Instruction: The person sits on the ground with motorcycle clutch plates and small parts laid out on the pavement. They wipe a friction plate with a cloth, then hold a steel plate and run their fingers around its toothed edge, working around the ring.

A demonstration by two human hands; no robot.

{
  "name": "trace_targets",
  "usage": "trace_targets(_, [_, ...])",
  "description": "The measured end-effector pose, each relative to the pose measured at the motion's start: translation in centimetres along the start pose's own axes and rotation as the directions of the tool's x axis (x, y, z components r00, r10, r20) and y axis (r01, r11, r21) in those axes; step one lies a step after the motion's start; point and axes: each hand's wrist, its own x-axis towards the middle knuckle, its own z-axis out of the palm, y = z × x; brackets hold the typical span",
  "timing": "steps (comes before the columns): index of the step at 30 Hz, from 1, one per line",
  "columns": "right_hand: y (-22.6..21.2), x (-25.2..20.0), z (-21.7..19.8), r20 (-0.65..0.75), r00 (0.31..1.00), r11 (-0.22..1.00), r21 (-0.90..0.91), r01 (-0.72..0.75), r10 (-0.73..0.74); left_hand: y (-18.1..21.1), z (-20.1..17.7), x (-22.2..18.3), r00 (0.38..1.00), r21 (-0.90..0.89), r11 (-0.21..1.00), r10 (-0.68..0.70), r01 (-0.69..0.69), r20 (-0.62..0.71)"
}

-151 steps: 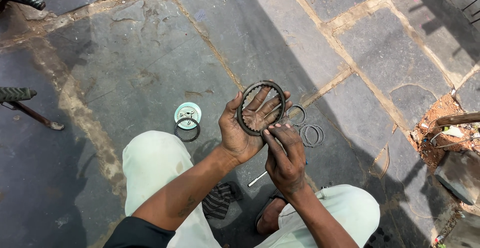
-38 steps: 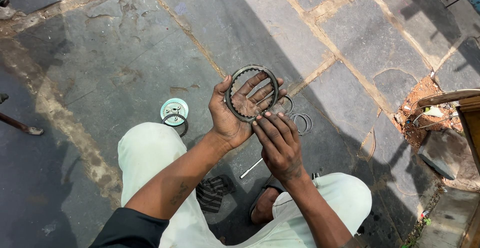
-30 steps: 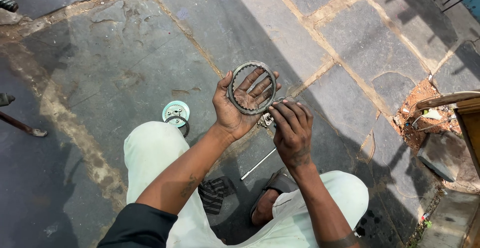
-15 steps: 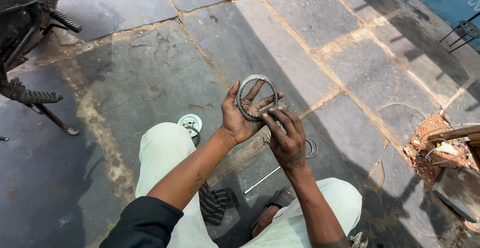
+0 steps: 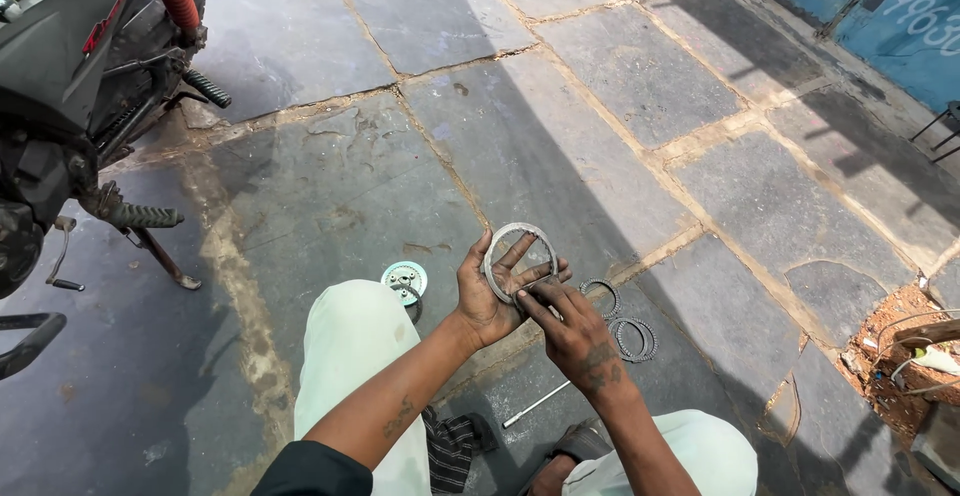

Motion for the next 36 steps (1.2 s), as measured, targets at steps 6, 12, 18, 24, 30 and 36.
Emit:
trace_targets(6, [-1.5,-0.5,-0.7,0.040,0.997,0.994,-0.086,-0.060,0.064,-0.8,0.0,0.1,0.996,-0.023,0.996,-0.085,0.085,-0.011])
trace_targets(12, [-3.4,-0.4,-1.5,0.098,0.980,0.981,-0.102,-0.164,0.174,-1.0,0.1,-0.8,0.988,-0.061,0.986,-0.155,0.156,0.023])
trace_targets(18, [-2.6,0.2,0.4,0.009,0.983,0.983,-0.037,-0.183,0.183,-0.5,-0.7,0.1,0.993,-0.033,0.993,-0.117,0.117,-0.011])
trace_targets(24, [-2.3,0.4,2.2,0.013,0.970,0.970,-0.008,-0.241,0.241,0.7,-2.3,0.6,0.992,-0.020,0.992,-0.126,0.126,-0.019])
trace_targets(30, [-2.3,-0.3,2.0,0.065,0.957,0.956,0.068,-0.286,0.282,0.5,-2.4,-0.4,0.985,-0.043,0.985,-0.168,0.167,-0.038])
trace_targets(36, [-2.5,-2.6,2.2,0.086,0.951,0.951,0.068,-0.302,0.296,-0.8,-3.6,-0.6,0.970,-0.100,0.965,-0.241,0.241,0.012])
